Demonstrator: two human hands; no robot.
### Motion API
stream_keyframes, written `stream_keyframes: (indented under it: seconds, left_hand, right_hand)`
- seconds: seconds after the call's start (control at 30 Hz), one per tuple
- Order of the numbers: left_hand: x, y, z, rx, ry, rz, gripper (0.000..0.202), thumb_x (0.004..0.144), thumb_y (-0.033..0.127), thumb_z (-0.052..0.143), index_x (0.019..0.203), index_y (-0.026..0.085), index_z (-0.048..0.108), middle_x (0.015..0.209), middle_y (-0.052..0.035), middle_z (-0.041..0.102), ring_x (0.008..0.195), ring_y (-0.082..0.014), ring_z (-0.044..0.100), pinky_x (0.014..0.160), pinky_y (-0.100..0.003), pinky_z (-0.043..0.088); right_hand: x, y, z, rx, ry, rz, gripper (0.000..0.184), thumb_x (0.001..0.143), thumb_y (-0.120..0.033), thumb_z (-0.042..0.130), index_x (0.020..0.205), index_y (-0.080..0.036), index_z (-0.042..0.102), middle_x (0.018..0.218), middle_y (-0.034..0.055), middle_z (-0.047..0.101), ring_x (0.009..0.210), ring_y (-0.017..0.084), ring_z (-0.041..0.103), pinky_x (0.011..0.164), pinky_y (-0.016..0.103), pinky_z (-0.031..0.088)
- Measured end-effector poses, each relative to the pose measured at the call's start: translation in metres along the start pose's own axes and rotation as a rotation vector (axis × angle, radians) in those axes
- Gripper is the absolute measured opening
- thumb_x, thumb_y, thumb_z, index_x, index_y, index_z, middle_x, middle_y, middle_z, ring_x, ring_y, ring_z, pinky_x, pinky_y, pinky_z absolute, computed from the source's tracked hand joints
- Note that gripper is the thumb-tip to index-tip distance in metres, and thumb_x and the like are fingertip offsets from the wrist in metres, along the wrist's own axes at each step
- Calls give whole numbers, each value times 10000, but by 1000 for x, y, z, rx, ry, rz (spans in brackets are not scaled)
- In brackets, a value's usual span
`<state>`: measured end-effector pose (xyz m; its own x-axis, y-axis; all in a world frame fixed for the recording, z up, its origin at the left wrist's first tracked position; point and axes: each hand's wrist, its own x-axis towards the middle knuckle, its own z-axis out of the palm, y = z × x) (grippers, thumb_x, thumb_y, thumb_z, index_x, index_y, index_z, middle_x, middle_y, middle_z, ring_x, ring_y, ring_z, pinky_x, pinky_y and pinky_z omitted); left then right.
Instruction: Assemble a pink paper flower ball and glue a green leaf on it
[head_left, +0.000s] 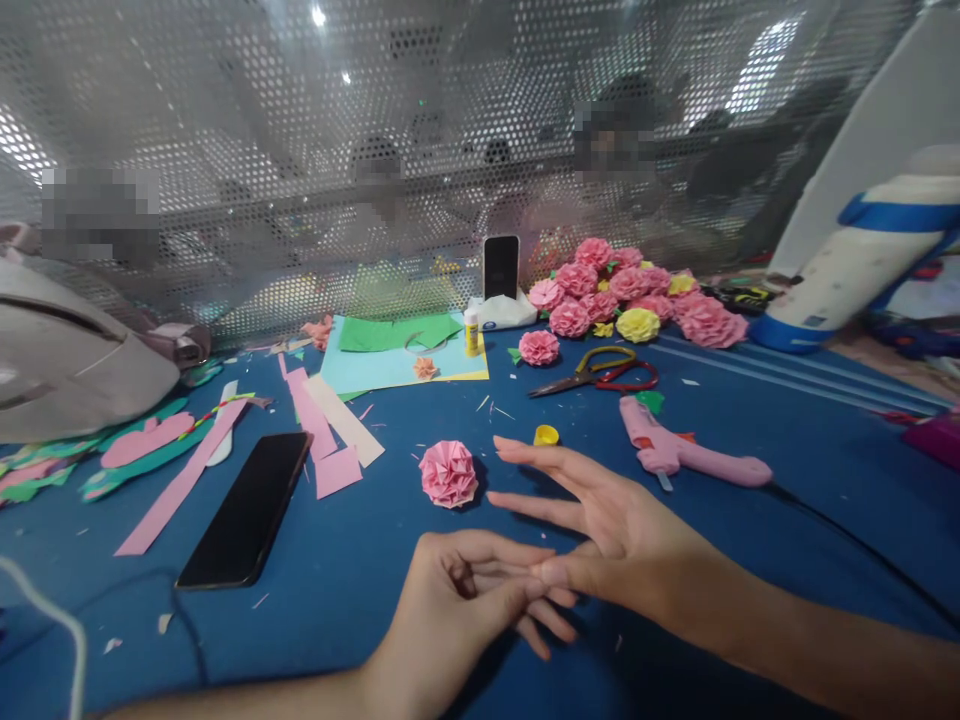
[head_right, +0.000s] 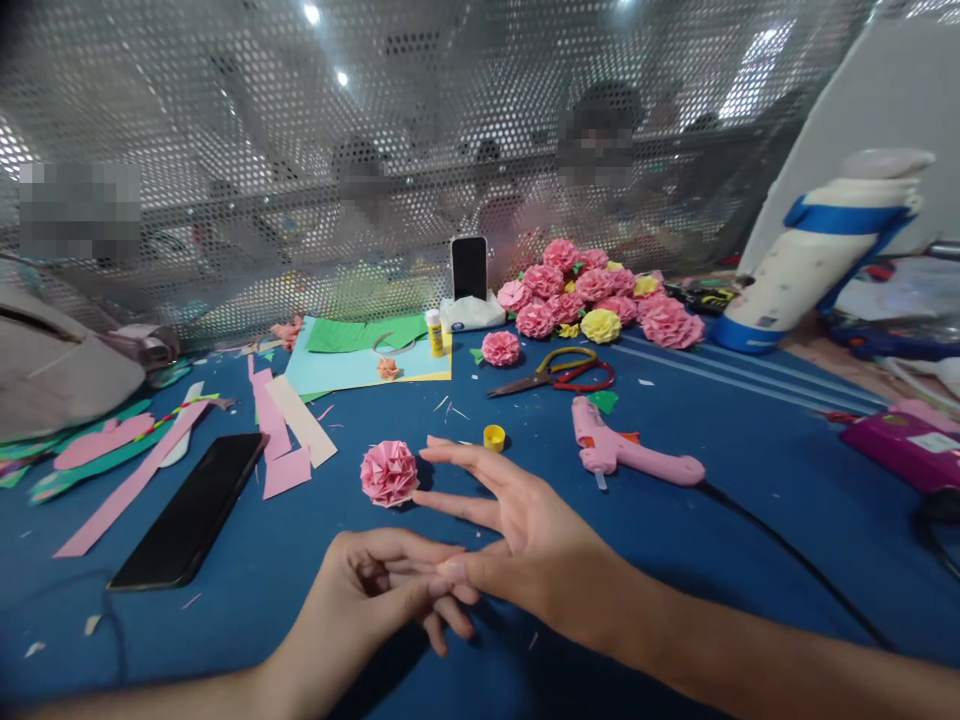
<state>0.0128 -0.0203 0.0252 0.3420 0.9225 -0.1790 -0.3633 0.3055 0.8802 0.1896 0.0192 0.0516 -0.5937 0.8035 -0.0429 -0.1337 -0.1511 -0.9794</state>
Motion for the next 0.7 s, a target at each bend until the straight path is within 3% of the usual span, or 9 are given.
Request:
stream_keyframes:
  seconds: [0.27, 0.43, 0.57, 0.7]
  left_hand:
    - [4, 6, 0, 104, 57, 98, 170, 741, 309, 839, 810, 154, 832, 697, -108, 797, 609, -191, 765, 520, -189, 570]
    - [5, 8, 11, 56, 144, 158, 116, 727, 271, 849, 743, 159, 823, 650, -90, 788, 592, -201, 771, 524, -193, 581]
    - [10, 7, 26, -78, 181, 175, 173, 710, 292, 864, 713, 133, 796, 637, -91, 783, 585, -215, 769, 516, -228, 606]
    - [17, 3, 37, -160, 169, 141, 191, 713, 292, 864, 759, 120, 794, 639, -81, 782, 598, -192, 763, 527, -225, 618]
  right_hand:
    - [2, -1, -8, 193, -21, 180, 658, 738, -266, 862, 1299, -291, 520, 1565, 98, 344, 1400, 295, 426, 1032, 427, 510]
    - [0, -7, -16, 245, -43, 240, 598, 720, -303, 872, 1217, -266, 541, 1546, 107, 372, 1427, 300, 386, 1071, 440, 476]
    - [-1, -14, -28, 156, -42, 187, 549, 710, -346, 874, 1138, -264, 540, 1518, 106, 410, 1408, 315, 413, 1060, 473, 478]
    - [1, -16, -41, 45, -45, 35, 490, 712, -356, 878, 1059, -262, 545, 1509, 100, 419, 1377, 315, 458, 1058, 474, 479]
